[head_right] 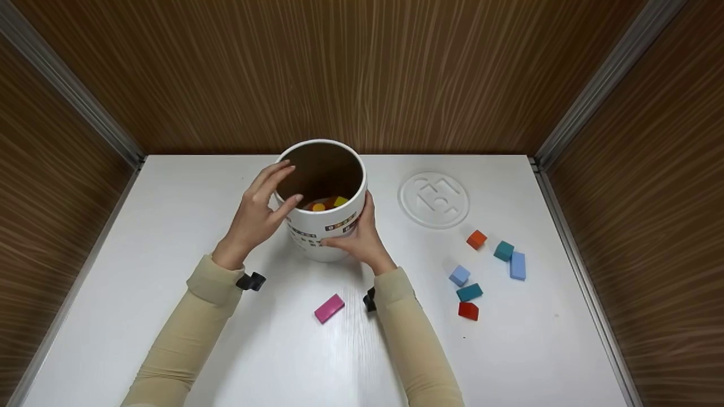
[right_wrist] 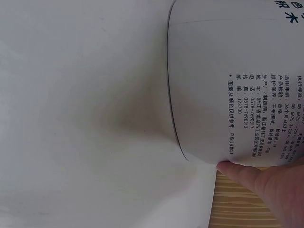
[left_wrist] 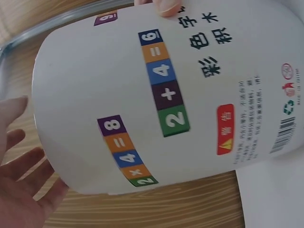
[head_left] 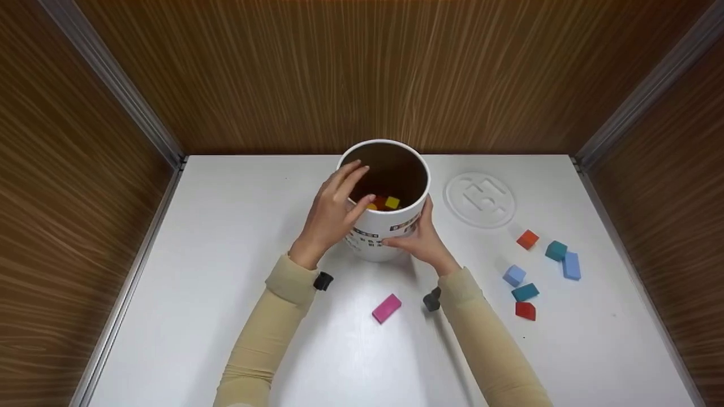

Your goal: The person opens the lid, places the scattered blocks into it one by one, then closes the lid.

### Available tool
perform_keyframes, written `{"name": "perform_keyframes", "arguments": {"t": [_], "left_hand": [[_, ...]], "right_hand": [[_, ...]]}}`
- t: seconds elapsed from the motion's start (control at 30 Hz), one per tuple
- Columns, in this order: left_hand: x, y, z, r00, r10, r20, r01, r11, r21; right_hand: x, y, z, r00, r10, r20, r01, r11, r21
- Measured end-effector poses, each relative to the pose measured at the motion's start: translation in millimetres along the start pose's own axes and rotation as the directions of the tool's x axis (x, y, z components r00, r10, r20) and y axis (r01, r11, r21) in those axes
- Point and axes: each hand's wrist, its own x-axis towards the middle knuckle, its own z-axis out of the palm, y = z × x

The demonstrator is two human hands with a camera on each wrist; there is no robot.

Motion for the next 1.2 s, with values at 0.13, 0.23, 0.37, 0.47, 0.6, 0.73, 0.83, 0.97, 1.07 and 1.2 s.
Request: {"name": "perform_keyframes", "arguments": {"t": [0.13, 0.23, 0.37, 0.47, 0.6, 0.73, 0.83, 0.97, 1.07, 1.2], "left_hand": [[-10.5, -7.3, 0.3, 0.994, -0.018, -0.112, 0.016, 1.000, -0.022], [-18.6, -13.8, 2.7, 0.984, -0.043, -0.175, 0.036, 0.998, -0.045], [-29.3, -23.7, 8.2, 0.976, -0.113, -0.187, 0.096, 0.990, -0.100], [-36.9, -30.5, 12.9, 0.972, -0.192, -0.138, 0.168, 0.972, -0.167], [-45.5, -39.7, 20.2, 0.953, -0.303, -0.030, 0.283, 0.918, -0.280], [-52.2, -48.7, 28.0, 0.909, -0.403, 0.104, 0.413, 0.840, -0.351], [-56.2, -54.0, 34.3, 0.873, -0.450, 0.187, 0.487, 0.800, -0.351], [-59.8, -59.2, 43.1, 0.858, -0.454, 0.242, 0.513, 0.783, -0.352], [-60.9, -61.8, 49.8, 0.870, -0.431, 0.241, 0.493, 0.786, -0.374], [-61.4, -64.2, 58.2, 0.888, -0.410, 0.209, 0.460, 0.784, -0.418]], "right_hand": [[-0.1, -0.3, -0.2, 1.000, -0.012, 0.005, 0.012, 1.000, 0.004], [0.3, -0.1, -0.3, 1.000, -0.019, 0.006, 0.019, 1.000, 0.007], [0.6, 0.4, -0.5, 1.000, -0.013, 0.005, 0.013, 1.000, 0.010], [0.7, 0.7, -0.8, 1.000, -0.016, 0.006, 0.016, 1.000, 0.014], [1.0, 0.6, -1.4, 1.000, -0.024, 0.013, 0.024, 1.000, 0.021], [1.0, 0.8, -1.4, 1.000, -0.021, 0.019, 0.020, 1.000, 0.024], [0.8, 0.9, -1.3, 1.000, -0.021, 0.019, 0.021, 0.999, 0.025], [0.4, 0.8, -1.3, 0.999, -0.035, 0.015, 0.035, 0.999, 0.022], [0.3, 1.2, -1.6, 0.999, -0.045, 0.014, 0.044, 0.999, 0.021], [0.0, 2.0, -2.3, 0.999, -0.040, 0.015, 0.040, 0.999, 0.030]]}}
